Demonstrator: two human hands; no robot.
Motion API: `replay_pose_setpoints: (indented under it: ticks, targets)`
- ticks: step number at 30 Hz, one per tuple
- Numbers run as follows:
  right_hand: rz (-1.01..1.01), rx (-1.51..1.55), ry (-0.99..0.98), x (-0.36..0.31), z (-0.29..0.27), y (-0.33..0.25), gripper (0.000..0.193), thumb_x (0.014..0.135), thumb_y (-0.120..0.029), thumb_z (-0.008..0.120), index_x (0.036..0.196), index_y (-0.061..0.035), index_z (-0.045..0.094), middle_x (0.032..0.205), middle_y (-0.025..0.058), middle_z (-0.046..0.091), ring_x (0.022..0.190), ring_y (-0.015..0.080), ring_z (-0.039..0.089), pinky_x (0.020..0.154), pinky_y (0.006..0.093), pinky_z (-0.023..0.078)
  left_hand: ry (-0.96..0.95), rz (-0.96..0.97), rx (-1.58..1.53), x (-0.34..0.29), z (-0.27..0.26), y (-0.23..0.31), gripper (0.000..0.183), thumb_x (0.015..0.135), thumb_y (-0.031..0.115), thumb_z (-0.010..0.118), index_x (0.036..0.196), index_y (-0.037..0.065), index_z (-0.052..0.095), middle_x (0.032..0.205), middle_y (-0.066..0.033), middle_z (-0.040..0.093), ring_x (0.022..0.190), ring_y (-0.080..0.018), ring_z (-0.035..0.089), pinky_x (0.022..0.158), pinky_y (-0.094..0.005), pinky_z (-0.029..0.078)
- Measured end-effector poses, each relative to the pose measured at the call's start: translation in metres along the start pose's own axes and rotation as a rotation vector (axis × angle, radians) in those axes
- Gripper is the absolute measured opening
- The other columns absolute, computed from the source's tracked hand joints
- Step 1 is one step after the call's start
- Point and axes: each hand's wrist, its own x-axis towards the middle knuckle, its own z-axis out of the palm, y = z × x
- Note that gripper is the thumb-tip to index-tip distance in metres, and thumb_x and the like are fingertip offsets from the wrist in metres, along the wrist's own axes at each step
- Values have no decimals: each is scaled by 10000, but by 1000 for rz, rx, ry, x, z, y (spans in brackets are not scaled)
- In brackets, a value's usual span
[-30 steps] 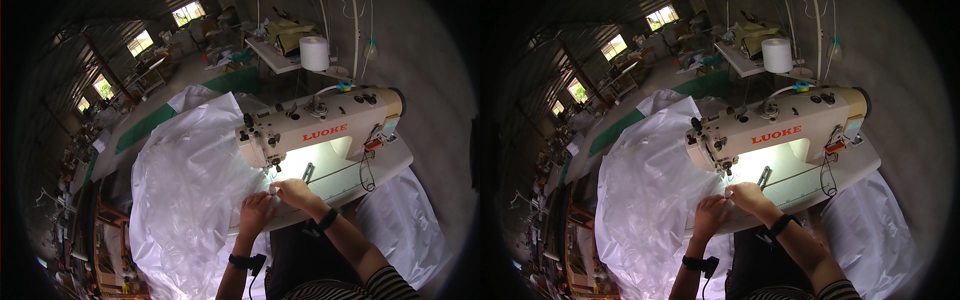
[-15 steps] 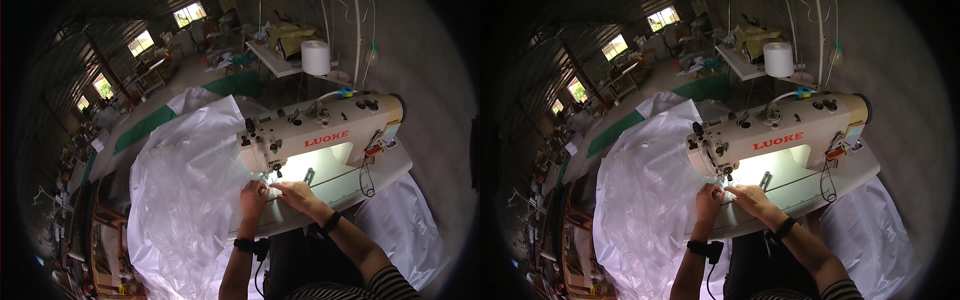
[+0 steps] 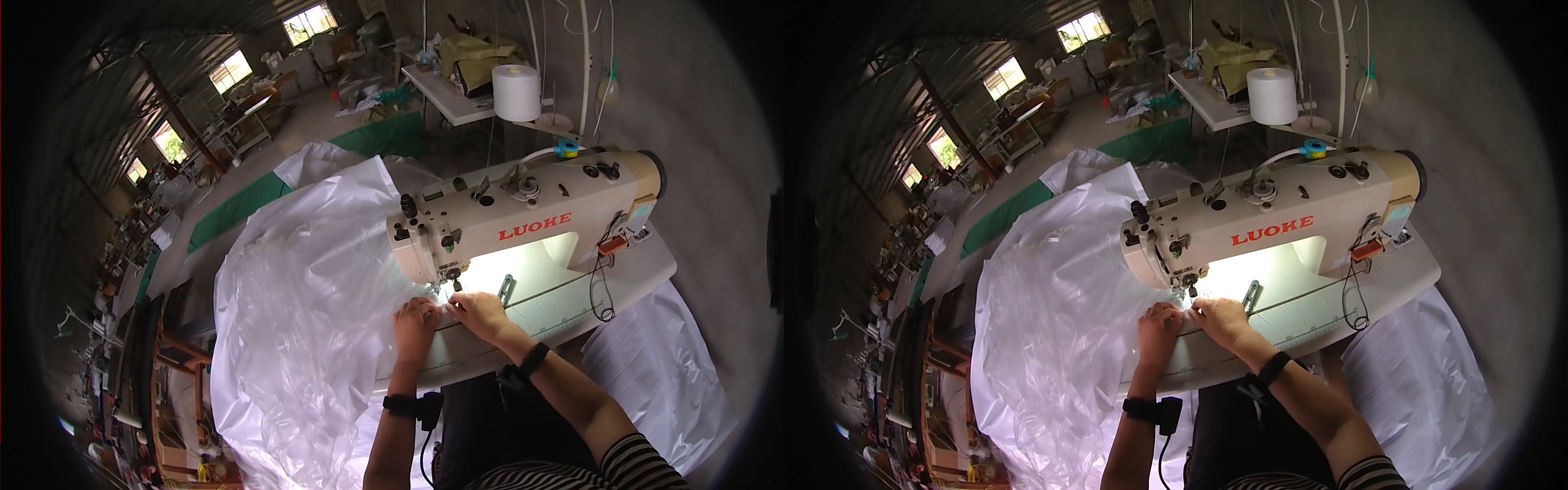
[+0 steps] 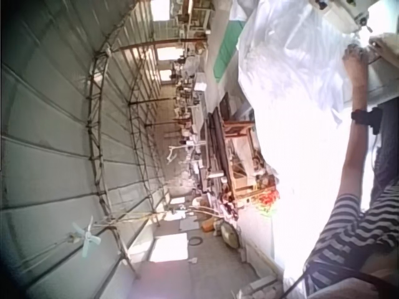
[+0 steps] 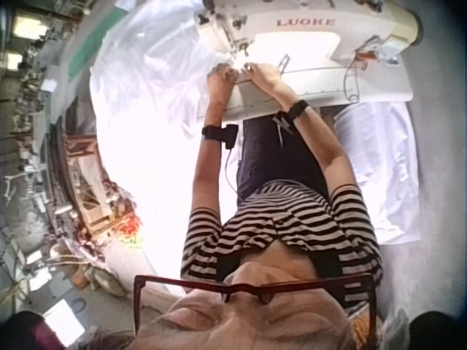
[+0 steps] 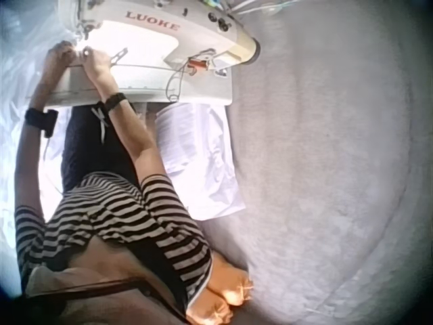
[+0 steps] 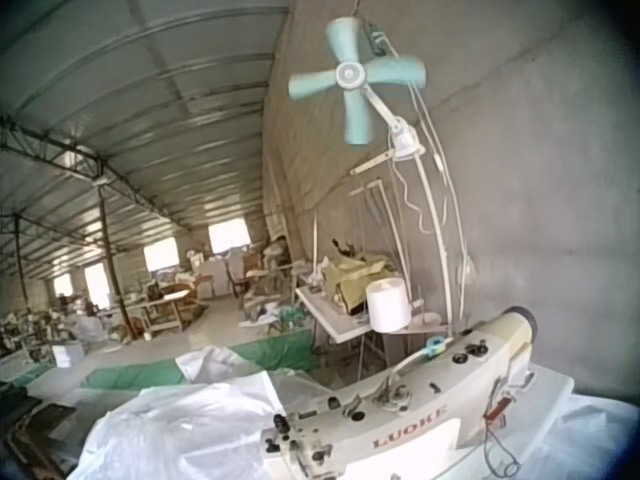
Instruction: Sewing together large sheets of white plastic or non-woven material using an industrial sewing machine.
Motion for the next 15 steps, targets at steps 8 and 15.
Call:
replay_pose_setpoints:
  ticks: [8,15]
  targets:
    - [64,7,49,1,3,-4,246,944,-346,606,955,-127,717,814,113,719,810,312,702,730,427,546,4,-62,63,9,10,-2,153,840,204,698,804,56,697,983,-54,678,953,-267,634,849,-416,443]
    - [97,-167,-94,10,10,-4,233,950,-337,601,949,-128,703,838,118,720,808,302,706,719,429,546,69,-153,169,10,13,5,215,758,285,779,743,106,661,920,-19,642,901,-249,637,839,-422,434]
